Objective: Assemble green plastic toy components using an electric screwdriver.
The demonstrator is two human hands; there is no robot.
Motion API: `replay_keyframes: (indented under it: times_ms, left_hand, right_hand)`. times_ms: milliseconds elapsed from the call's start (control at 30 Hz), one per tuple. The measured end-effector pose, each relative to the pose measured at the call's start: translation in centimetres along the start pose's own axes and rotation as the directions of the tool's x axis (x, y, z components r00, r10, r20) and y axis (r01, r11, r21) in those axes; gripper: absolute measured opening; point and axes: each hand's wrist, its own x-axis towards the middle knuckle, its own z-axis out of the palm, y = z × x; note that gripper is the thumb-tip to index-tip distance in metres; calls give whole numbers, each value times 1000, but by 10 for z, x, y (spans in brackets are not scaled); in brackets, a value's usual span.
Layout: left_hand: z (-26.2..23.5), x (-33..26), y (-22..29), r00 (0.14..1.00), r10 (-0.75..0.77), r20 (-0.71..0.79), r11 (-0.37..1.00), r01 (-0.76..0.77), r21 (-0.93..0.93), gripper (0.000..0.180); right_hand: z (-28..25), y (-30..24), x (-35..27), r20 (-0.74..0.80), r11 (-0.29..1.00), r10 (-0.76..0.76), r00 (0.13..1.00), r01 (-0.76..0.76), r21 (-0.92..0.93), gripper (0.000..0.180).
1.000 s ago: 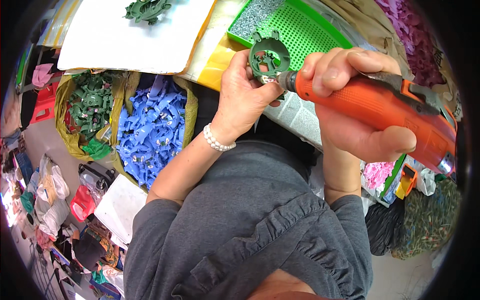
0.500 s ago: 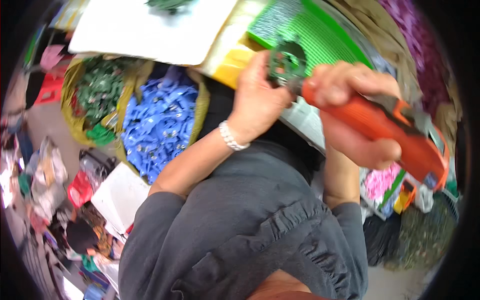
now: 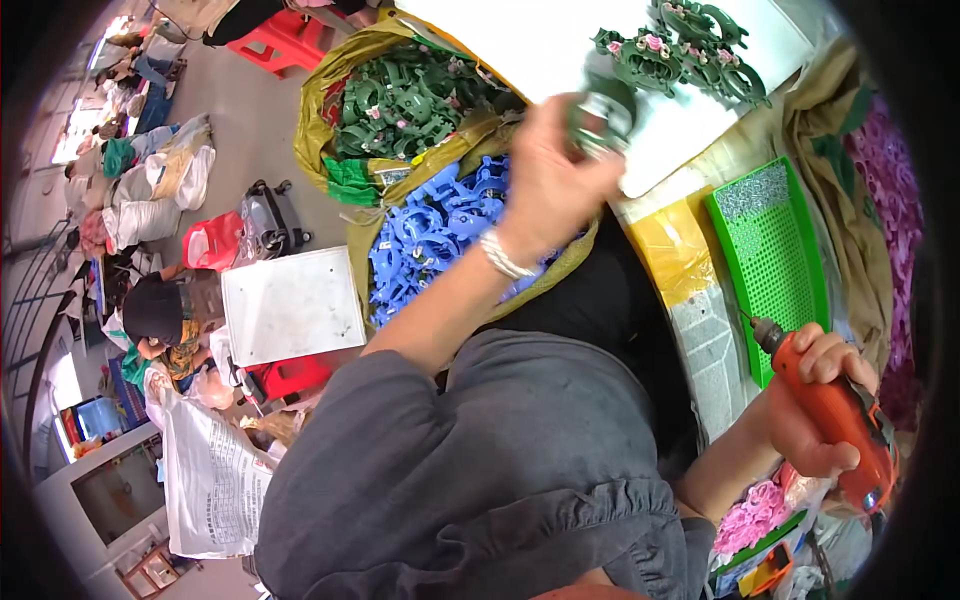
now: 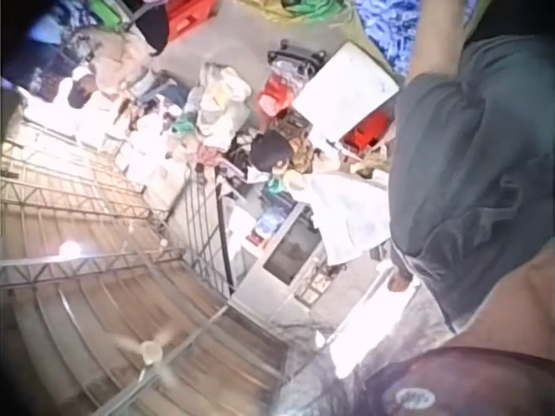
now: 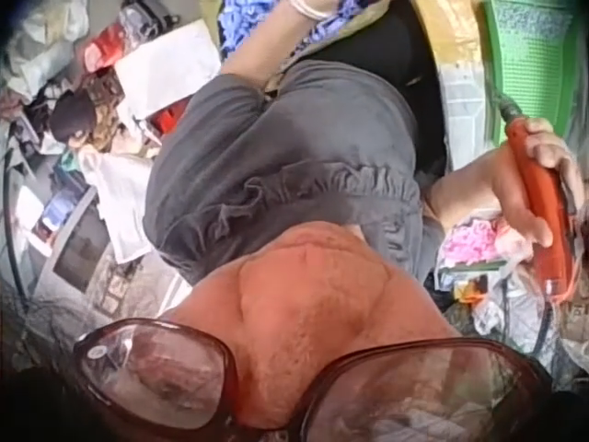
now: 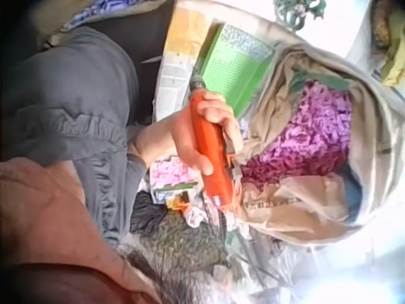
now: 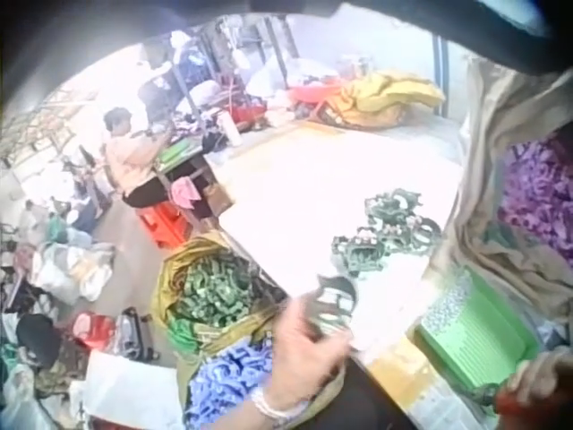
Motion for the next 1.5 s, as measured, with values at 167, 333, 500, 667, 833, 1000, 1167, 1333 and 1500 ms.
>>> replay_keyframes:
  times_ms: [167,333,500,667,833,1000,1167,1333,1500]
  left_hand:
    - [-107,59,15,929,244,-278,945,-164,282,36]
    - [-213,115,-19,842,309,-443,813,8,583,60]
    - [-161,101,-35,835,511,-206,485,-82,871,74]
    - [-64,105,-15,850,515,109,531,-416,738,34]
    - [-12,152,8,563,411,718,307,-826,472,28]
    - [25,171,9,437,233,869,285,-885,369,27]
    - [37,180,3,388,10,922,257,-892,373,19]
    - [37,187,7,391,-36,920,297,-874,384,15]
    - [32,196,10,396,-2,918,381,-849,367,12]
  right_hand:
    - [3,5,-2,-49,1000,8,999,-8,-4,77]
    - [12,12,1,-69,1000,24,997,-23,12,63]
    - [8,12,-7,-129,998,40,991,-45,-35,61]
    - [7,8,0,-153,996,73,986,-79,-32,59]
    - [1,6,-4,-182,995,70,981,-82,-56,59]
    - [-3,5,-12,-235,991,91,968,-111,-73,58]
    - [-6,5,-12,-248,991,89,965,-110,-71,58]
    - [-10,3,-10,-259,989,103,960,-126,-77,58]
    - [-12,3,-10,-282,987,115,952,-141,-73,58]
